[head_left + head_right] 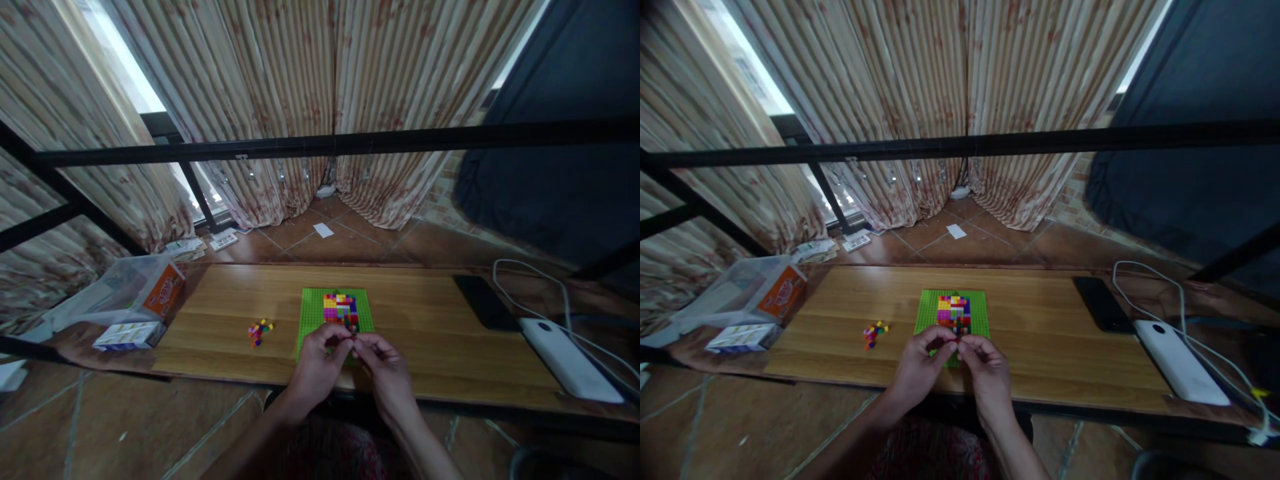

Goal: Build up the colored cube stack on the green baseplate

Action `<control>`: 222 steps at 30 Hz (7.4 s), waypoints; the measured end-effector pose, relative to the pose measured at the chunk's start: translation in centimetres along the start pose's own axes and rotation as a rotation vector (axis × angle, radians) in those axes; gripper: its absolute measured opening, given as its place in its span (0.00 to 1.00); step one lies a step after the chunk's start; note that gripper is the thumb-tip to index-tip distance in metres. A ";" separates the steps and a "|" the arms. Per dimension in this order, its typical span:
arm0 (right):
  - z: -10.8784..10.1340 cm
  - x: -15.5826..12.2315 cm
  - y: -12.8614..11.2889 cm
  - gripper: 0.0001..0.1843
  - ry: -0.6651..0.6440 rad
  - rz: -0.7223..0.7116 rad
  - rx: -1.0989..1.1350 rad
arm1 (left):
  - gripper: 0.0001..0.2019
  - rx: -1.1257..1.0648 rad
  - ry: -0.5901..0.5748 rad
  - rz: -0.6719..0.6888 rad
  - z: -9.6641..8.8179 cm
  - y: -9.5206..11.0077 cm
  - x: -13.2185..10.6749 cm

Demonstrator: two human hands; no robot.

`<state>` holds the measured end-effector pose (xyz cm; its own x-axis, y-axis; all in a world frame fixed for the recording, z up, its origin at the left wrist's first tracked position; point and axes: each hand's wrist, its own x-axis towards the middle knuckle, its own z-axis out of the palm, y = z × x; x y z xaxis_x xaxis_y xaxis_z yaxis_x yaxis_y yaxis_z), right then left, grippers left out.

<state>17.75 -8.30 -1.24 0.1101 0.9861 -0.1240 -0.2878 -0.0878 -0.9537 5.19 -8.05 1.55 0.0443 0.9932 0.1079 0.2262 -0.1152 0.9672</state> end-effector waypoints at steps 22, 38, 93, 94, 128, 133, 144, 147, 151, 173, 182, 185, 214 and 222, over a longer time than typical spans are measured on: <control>-3.8 6.0 0.5 0.19 0.120 -0.153 -0.273 | 0.09 0.570 0.061 0.136 -4.2 -1.6 5.6; -8.6 7.7 4.6 0.18 0.209 -0.300 -0.701 | 0.11 0.947 -0.050 0.088 -3.4 -2.5 8.3; -9.3 7.4 5.2 0.23 0.227 -0.281 -0.865 | 0.10 -0.121 0.178 -0.160 -0.2 -7.2 9.6; -9.3 7.4 5.2 0.23 0.226 -0.288 -0.870 | 0.10 -0.111 0.196 -0.129 -0.5 -7.0 9.3; -8.3 7.1 4.6 0.22 0.217 -0.412 -0.884 | 0.08 0.528 0.124 0.128 -6.6 -4.6 5.2; -8.2 7.2 4.6 0.20 0.206 -0.397 -0.851 | 0.07 0.298 0.098 0.090 -4.5 -5.0 7.6; -8.2 7.3 4.6 0.19 0.197 -0.390 -0.853 | 0.05 0.232 0.078 0.009 -3.5 -5.3 9.2; -8.1 7.2 4.6 0.19 0.202 -0.392 -0.855 | 0.02 0.146 0.123 -0.022 -3.4 -5.6 9.6; -8.1 7.1 4.5 0.19 0.200 -0.383 -0.861 | 0.11 -0.015 0.211 -0.151 -3.3 -5.7 10.1; -8.1 7.2 4.8 0.19 0.206 -0.399 -0.880 | 0.07 -0.470 0.156 -0.432 -1.6 -5.9 10.3; -8.4 7.4 5.2 0.23 0.191 -0.386 -0.871 | 0.04 -0.461 0.187 -0.422 -1.1 -5.5 10.2; -8.6 7.5 5.3 0.24 0.189 -0.378 -0.881 | 0.05 -0.454 0.196 -0.417 -0.9 -5.5 10.2; -9.2 7.5 5.3 0.25 0.214 -0.393 -0.990 | 0.08 -0.215 0.210 -0.219 1.4 -8.7 9.1; -9.3 7.5 5.3 0.24 0.201 -0.421 -0.986 | 0.19 0.062 0.328 -0.030 -1.2 -6.8 5.6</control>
<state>25.91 -2.72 -9.82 0.2007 0.9302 0.3073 0.6887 0.0891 -0.7195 2.76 -1.65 -4.15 -0.2767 0.9480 0.1573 0.2823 -0.0763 0.9563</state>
